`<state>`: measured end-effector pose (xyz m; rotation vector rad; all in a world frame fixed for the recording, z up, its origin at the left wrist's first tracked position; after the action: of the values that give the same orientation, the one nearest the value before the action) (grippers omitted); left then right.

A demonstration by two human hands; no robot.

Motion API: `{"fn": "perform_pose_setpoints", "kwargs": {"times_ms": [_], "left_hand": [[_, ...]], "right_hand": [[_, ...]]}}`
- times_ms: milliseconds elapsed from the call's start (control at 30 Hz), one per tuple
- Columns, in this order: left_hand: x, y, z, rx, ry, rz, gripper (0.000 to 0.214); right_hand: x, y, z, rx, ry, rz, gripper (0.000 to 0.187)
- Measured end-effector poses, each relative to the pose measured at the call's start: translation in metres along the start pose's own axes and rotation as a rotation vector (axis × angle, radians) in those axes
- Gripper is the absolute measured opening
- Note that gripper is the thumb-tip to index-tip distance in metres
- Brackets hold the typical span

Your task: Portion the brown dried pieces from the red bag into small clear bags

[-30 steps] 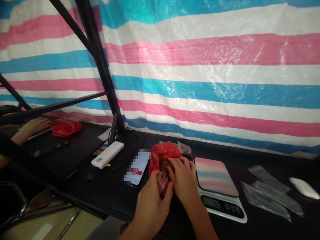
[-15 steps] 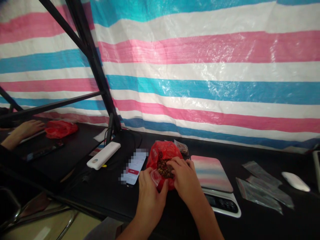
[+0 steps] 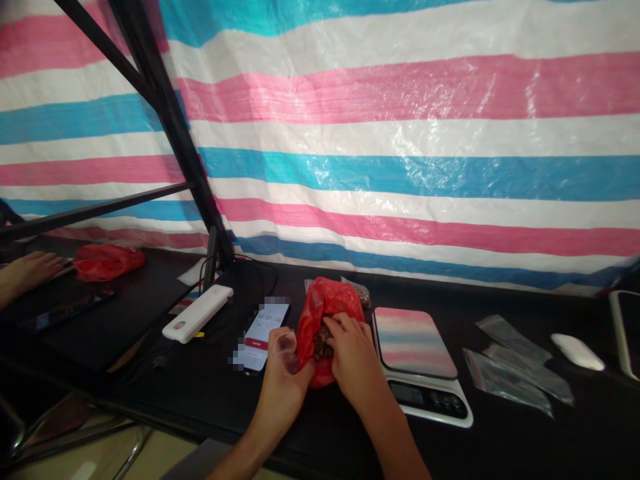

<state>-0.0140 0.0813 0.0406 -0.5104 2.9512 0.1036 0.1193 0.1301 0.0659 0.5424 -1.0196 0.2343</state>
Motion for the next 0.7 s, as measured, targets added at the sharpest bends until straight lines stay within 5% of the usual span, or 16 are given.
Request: {"fn": "perform_pose_setpoints", "kwargs": {"times_ms": [333, 700], "left_hand": [[0.007, 0.004, 0.003, 0.114, -0.112, 0.046, 0.037], [0.016, 0.009, -0.002, 0.056, -0.061, -0.106, 0.032]], "right_hand": [[0.002, -0.004, 0.003, 0.034, 0.264, 0.034, 0.052], [0.012, -0.01, 0.012, 0.033, 0.385, 0.034, 0.042]]}}
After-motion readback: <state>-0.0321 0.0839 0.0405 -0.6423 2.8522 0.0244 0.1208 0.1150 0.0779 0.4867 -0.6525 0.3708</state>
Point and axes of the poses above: each hand's wrist, its own y-axis towards the middle knuckle, its own x-axis out of the back of the hand, z = x × y, the point moved 9 cm from there along y, towards the middle knuckle, and after that the axes turned 7 degrees about x, right-handed, at the moved point
